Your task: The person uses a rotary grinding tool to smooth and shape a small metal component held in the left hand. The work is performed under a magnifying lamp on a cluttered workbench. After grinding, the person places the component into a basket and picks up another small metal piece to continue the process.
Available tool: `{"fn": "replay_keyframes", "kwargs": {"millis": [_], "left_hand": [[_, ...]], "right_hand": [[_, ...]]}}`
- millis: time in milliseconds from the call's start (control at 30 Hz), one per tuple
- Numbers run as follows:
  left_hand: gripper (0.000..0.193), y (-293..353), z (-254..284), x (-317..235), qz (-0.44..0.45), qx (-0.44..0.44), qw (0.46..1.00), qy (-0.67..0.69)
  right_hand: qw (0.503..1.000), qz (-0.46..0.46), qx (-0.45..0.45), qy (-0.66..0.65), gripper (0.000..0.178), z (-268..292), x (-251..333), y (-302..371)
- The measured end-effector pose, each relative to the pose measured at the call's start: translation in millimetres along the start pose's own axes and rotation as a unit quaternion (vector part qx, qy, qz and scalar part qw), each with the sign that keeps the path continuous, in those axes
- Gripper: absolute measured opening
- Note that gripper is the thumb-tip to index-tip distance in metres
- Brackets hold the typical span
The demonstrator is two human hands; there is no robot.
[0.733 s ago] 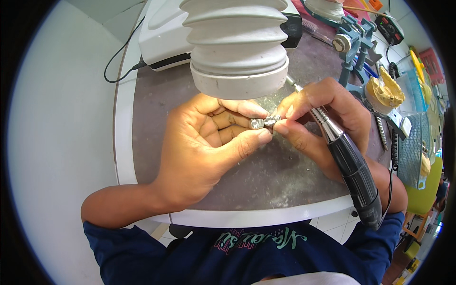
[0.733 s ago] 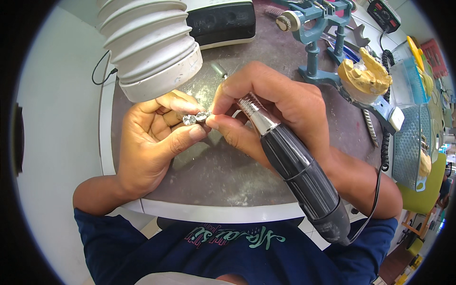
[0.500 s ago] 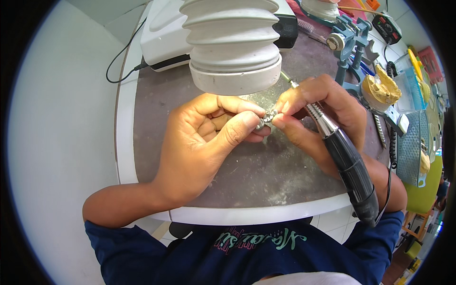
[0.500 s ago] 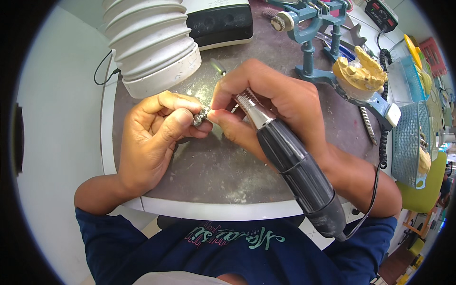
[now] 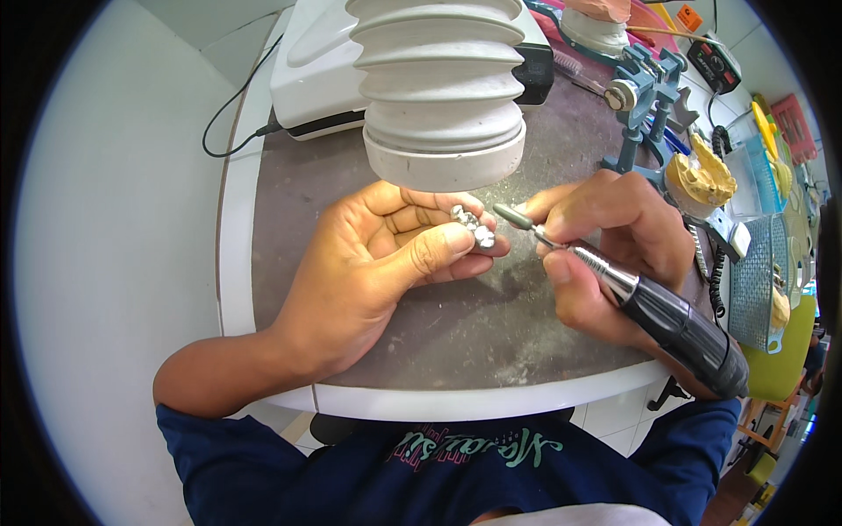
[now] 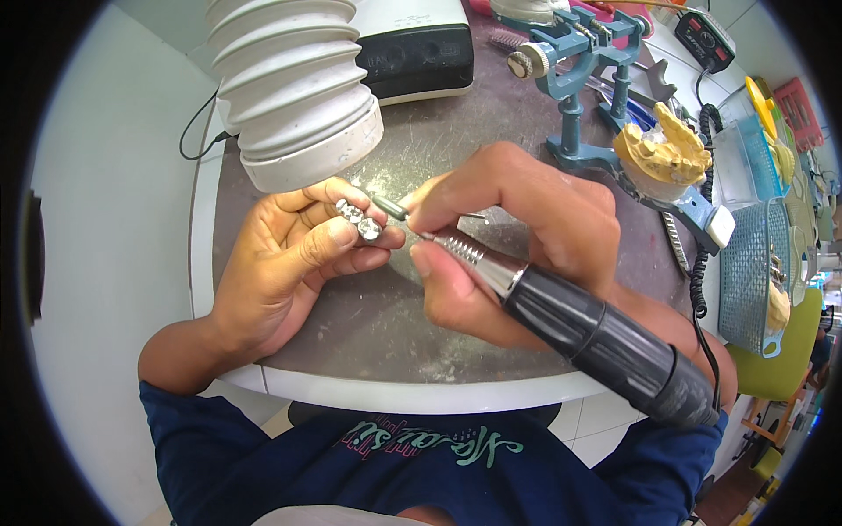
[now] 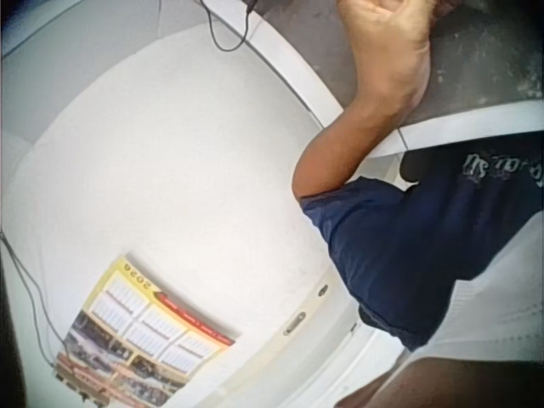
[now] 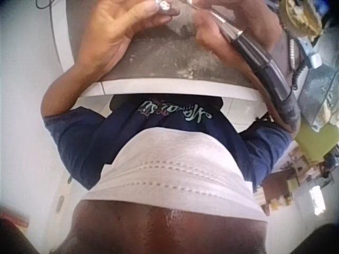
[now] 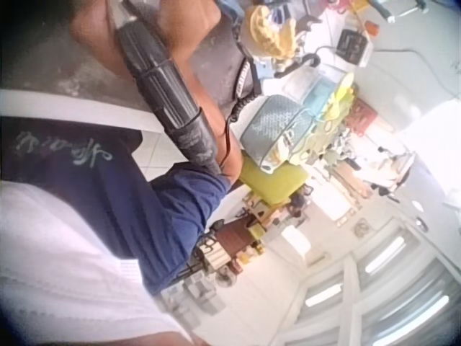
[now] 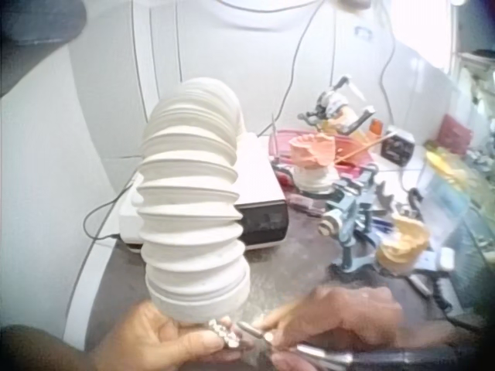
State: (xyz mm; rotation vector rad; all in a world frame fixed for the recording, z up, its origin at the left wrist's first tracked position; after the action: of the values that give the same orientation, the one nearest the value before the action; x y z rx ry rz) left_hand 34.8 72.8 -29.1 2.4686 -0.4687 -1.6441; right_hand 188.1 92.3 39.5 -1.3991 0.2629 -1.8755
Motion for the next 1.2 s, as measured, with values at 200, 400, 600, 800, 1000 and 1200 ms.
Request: {"fn": "replay_keyframes", "kwargs": {"millis": [200,400,600,800,1000,1200], "left_hand": [[0.023,3,0,0,0.002,-0.005,1.0,-0.017],[0.025,4,2,1,-0.013,-0.009,1.0,-0.011],[0.025,2,1,1,-0.012,-0.006,1.0,-0.025],[0.024,1,2,3,-0.016,-0.017,1.0,-0.021],[0.021,1,0,2,-0.021,-0.002,0.999,-0.026],[0.021,0,-2,1,-0.027,0.01,0.999,-0.029]], "right_hand": [[0.997,0.033,0.021,-0.064,0.029,-11,6,6],[0.994,0.1,0.006,-0.046,0.022,-14,14,-1],[0.991,0.128,-0.012,-0.02,0.02,-13,17,-4],[0.993,0.114,-0.013,0.008,0.019,-13,16,-4],[0.993,0.12,-0.011,0.006,0.021,-13,16,-3],[0.992,0.128,-0.01,0.01,0.022,-13,16,-3]]}}
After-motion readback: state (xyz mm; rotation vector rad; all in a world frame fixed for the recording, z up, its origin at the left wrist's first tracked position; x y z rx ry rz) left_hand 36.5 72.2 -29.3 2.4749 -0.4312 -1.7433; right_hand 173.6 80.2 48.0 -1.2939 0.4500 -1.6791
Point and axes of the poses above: each hand's wrist, its own y-axis away from the middle knuckle, its own z-axis out of the back of the hand, x = y × z, the point moved 9 cm from there along -y, towards the middle knuckle, and after that the axes turned 8 degrees about -x, right-handed, at the moved point
